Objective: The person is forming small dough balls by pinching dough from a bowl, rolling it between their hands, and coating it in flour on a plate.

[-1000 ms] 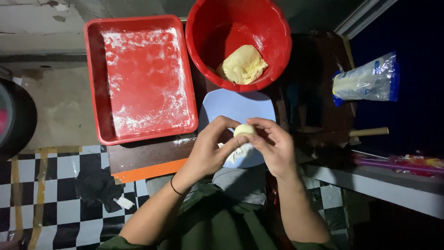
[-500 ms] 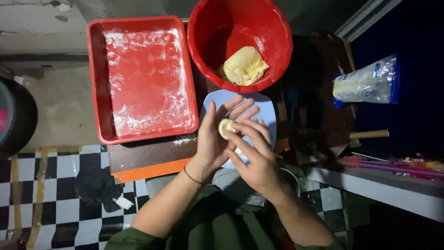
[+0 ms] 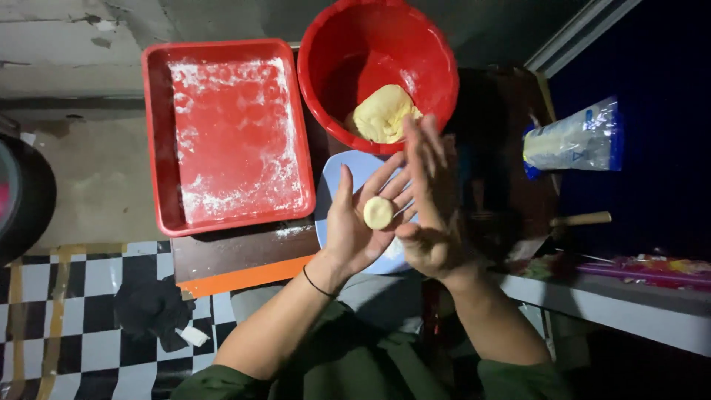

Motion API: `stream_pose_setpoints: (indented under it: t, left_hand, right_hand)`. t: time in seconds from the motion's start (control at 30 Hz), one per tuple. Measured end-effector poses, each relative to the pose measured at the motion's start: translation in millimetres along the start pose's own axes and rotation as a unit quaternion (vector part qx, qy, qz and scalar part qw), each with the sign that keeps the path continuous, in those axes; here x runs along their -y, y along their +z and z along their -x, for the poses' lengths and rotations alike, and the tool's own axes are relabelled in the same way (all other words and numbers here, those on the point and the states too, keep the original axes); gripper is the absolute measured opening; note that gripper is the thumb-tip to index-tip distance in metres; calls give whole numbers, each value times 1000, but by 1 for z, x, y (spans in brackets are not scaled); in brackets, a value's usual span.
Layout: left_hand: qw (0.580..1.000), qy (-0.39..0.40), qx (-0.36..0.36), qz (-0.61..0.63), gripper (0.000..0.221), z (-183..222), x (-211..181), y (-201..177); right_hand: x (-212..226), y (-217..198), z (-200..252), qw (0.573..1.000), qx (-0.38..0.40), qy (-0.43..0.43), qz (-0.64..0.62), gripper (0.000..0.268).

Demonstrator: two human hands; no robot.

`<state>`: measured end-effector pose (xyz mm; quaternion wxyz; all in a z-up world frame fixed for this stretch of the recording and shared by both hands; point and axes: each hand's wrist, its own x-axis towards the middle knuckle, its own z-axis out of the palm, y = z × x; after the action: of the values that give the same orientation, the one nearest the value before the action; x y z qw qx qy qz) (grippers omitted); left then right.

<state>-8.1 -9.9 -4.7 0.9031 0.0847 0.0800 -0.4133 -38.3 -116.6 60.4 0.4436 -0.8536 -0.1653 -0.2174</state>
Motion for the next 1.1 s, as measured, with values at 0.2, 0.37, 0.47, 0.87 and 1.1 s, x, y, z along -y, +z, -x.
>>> stream_pose_setpoints:
  t: [0.2, 0.37, 0.47, 0.87, 1.1]
  left_hand:
    - [999, -13, 41, 11, 74, -13, 15, -16]
    - [994, 9, 105, 10, 79, -4, 11, 0]
    - [997, 7, 59, -46, 76, 2, 8, 13]
    - [968, 173, 79, -165, 67, 42, 35, 25]
    - [735, 631, 167, -182, 90, -5, 69, 1]
  right_hand:
    - [-6, 7, 10, 986, 96, -83, 104, 94]
    - [7, -27, 1, 997, -29, 9, 66, 94]
    - [-24, -16, 56, 982, 32, -90, 163, 77]
    - [-17, 35, 25, 993, 82, -80, 9, 89]
    - [-7, 46, 28, 994, 94, -56, 22, 96]
